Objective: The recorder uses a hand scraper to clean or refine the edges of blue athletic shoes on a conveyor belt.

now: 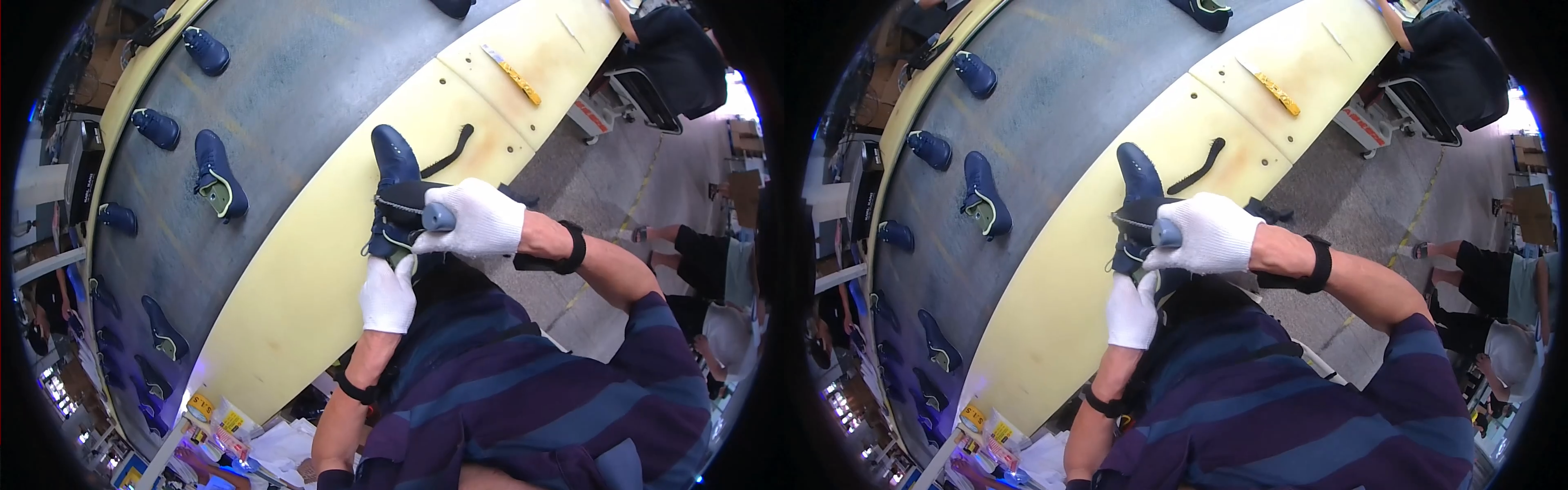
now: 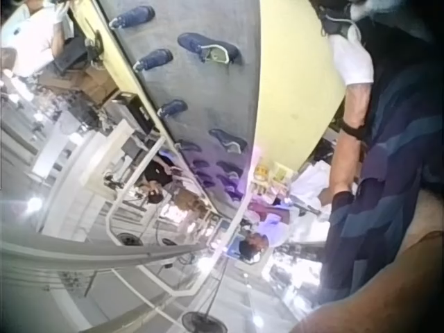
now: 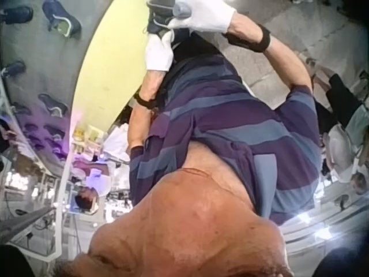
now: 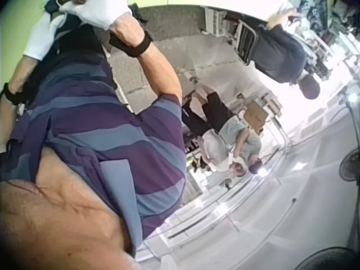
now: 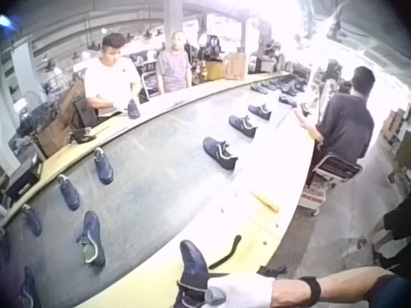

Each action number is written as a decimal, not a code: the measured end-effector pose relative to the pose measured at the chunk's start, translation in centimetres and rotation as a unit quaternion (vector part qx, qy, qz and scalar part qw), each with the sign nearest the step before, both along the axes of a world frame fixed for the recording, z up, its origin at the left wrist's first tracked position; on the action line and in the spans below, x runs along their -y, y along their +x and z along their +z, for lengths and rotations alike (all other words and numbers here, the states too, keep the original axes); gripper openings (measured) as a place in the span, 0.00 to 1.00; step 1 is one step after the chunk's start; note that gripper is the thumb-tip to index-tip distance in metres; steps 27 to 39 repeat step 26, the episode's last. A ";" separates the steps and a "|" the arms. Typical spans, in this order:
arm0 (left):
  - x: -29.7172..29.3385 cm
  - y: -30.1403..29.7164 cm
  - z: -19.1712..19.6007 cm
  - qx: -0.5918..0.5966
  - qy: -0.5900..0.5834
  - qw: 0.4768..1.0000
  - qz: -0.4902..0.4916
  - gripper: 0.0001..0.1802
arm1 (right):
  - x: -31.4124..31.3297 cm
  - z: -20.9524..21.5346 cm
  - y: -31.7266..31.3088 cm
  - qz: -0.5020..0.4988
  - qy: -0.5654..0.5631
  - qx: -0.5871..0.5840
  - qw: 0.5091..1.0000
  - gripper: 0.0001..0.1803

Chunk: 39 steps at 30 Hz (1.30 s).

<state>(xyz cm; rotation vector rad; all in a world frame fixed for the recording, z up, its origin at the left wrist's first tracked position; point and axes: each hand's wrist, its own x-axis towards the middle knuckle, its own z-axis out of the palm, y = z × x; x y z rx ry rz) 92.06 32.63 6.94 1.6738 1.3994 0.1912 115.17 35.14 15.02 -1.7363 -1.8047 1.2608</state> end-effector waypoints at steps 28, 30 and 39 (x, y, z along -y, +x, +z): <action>-4.5 1.7 4.1 -0.150 0.142 0.962 -0.181 0.50 | 3.0 -1.2 6.9 -0.143 -0.080 0.026 0.986 0.22; -4.5 1.7 4.1 -0.150 0.142 0.962 -0.181 0.50 | 3.0 -1.2 6.9 -0.143 -0.080 0.026 0.986 0.22; -4.5 1.7 4.1 -0.150 0.142 0.962 -0.181 0.50 | 3.0 -1.2 6.9 -0.143 -0.080 0.026 0.986 0.22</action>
